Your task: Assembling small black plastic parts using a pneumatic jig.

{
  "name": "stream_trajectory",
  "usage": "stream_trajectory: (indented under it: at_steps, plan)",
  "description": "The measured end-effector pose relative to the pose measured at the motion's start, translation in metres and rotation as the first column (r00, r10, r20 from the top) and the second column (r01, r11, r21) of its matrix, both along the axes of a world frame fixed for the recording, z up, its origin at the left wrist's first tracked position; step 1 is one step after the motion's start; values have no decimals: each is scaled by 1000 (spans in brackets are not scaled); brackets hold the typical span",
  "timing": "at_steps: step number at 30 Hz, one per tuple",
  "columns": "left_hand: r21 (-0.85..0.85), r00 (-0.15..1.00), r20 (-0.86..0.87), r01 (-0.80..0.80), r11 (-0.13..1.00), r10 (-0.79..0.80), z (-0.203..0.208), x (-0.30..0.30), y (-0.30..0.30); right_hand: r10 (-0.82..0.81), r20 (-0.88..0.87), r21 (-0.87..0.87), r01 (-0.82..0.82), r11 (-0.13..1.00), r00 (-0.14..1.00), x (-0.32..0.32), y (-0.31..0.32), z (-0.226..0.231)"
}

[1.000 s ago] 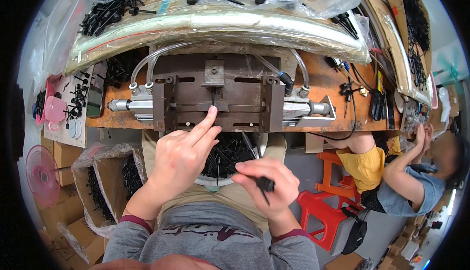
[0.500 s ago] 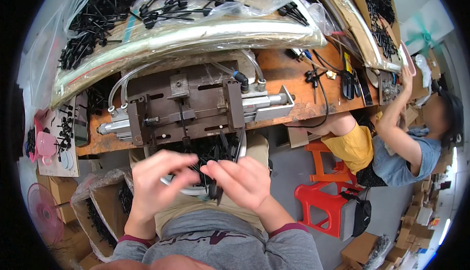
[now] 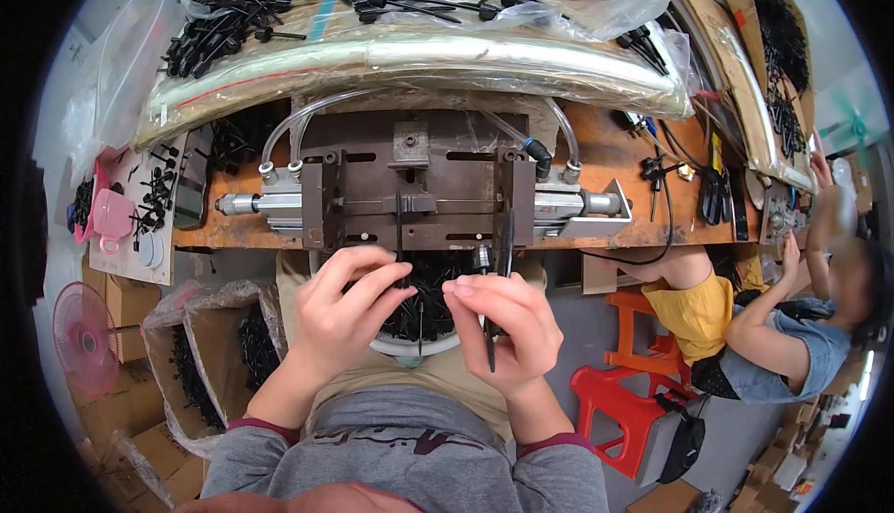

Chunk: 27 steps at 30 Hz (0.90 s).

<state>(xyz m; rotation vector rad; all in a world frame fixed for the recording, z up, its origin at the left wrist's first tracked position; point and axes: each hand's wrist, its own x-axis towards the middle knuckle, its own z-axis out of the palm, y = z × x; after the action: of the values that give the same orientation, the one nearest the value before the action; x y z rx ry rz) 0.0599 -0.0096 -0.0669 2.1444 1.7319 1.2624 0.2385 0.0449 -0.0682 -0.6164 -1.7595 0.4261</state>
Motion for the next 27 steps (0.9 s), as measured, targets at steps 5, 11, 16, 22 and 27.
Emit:
stream_trajectory:
  at_steps: [5, 11, 16, 22, 27]
  plan:
    - [58, 981, -184, -51, 997, 61, -13, 6, 14, 41, -74, -145, -51, 988, 996, 9, -3, -1]
    - [34, 948, -316, -25, 999, 34, -8, 4, 26, 151, -444, -426, -356, 832, 883, 15, -7, 3]
    - [3, 958, -282, -49, 999, 48, -5, 5, 28, 27, -642, -633, -549, 545, 766, 25, -2, 11]
    - [-40, 961, -274, -39, 998, 26, 3, 5, 28, 0, -612, -719, -556, 418, 791, 23, 2, 7]
    - [54, 990, 91, 99, 994, -104, 15, 6, 10, -20, -584, -755, -534, 381, 812, 20, 4, 5]
